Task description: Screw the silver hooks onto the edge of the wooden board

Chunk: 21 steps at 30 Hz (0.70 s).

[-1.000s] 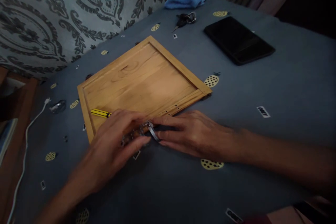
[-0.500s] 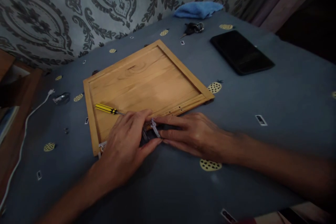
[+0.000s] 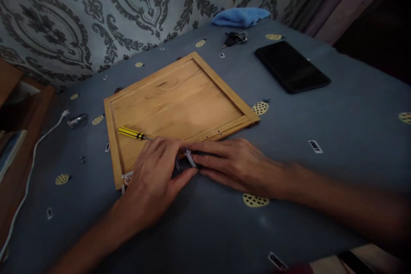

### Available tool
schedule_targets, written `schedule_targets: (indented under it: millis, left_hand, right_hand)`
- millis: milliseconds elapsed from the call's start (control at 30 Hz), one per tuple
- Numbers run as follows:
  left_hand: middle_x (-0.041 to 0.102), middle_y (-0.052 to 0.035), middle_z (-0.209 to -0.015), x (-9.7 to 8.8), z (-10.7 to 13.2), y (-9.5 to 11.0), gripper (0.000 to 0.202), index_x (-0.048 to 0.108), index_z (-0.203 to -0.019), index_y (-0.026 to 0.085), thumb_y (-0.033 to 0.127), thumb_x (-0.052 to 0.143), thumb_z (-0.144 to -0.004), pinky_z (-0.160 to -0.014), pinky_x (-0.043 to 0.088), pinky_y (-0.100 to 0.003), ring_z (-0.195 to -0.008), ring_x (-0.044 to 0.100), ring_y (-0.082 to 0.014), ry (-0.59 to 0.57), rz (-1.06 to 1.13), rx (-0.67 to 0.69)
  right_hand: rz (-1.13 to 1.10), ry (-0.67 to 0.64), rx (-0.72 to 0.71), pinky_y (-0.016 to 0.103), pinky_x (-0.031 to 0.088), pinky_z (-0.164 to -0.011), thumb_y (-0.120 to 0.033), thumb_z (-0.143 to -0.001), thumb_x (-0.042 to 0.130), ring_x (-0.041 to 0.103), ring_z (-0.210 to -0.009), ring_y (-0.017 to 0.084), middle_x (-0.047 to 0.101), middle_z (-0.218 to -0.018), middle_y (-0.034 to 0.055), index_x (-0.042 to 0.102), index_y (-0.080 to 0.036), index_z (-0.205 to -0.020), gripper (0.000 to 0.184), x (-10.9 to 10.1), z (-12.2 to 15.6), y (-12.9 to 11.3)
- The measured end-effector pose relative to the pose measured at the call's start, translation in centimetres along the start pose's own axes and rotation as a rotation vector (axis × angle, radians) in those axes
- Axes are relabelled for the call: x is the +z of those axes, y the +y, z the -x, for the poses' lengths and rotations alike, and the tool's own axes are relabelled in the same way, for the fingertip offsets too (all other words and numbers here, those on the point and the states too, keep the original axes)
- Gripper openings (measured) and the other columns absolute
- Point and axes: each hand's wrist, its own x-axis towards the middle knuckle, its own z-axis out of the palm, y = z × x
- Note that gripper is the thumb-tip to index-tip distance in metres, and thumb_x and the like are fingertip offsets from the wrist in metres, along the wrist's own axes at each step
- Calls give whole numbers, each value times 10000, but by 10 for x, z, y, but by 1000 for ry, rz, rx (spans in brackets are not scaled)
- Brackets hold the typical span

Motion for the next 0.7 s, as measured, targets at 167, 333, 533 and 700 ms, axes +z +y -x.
schedule_targets:
  millis: [167, 333, 533, 700]
  left_hand:
    - [665, -11, -1017, 1, 0, 0, 272, 554, -1139, 228, 251, 679, -898, -827, 495, -373, -969, 606, -215, -2, -2, 1]
    - [672, -18, -1061, -4, 3, -5, 345, 559, -1172, 227, 304, 722, -879, -854, 491, -384, -1001, 601, -218, 1, -30, 9]
    - [666, -22, -1120, -5, 6, -8, 283, 584, -1154, 235, 309, 694, -904, -920, 479, -407, -1061, 588, -218, 18, -64, 45]
    - [662, -35, -1141, -1, 8, -9, 287, 597, -1174, 232, 316, 681, -913, -934, 482, -417, -1077, 590, -223, 11, -75, 62]
  right_hand:
    - [19, -47, 35, 346, 617, -785, -172, -1019, 499, 729, -982, 204, 640, -1369, 129, 670, -148, -1218, 263, 0, -2, 0]
    - [29, -38, 8, 331, 606, -690, -161, -1018, 471, 729, -904, 196, 680, -1293, 133, 673, -130, -1201, 275, 3, -1, 2]
    - [51, -48, -5, 318, 584, -676, -145, -1014, 457, 721, -938, 196, 700, -1248, 114, 667, -134, -1179, 268, 1, -1, 3]
    - [63, -35, -17, 342, 587, -665, -138, -1026, 413, 720, -942, 204, 704, -1240, 105, 663, -121, -1147, 279, -1, -2, 2]
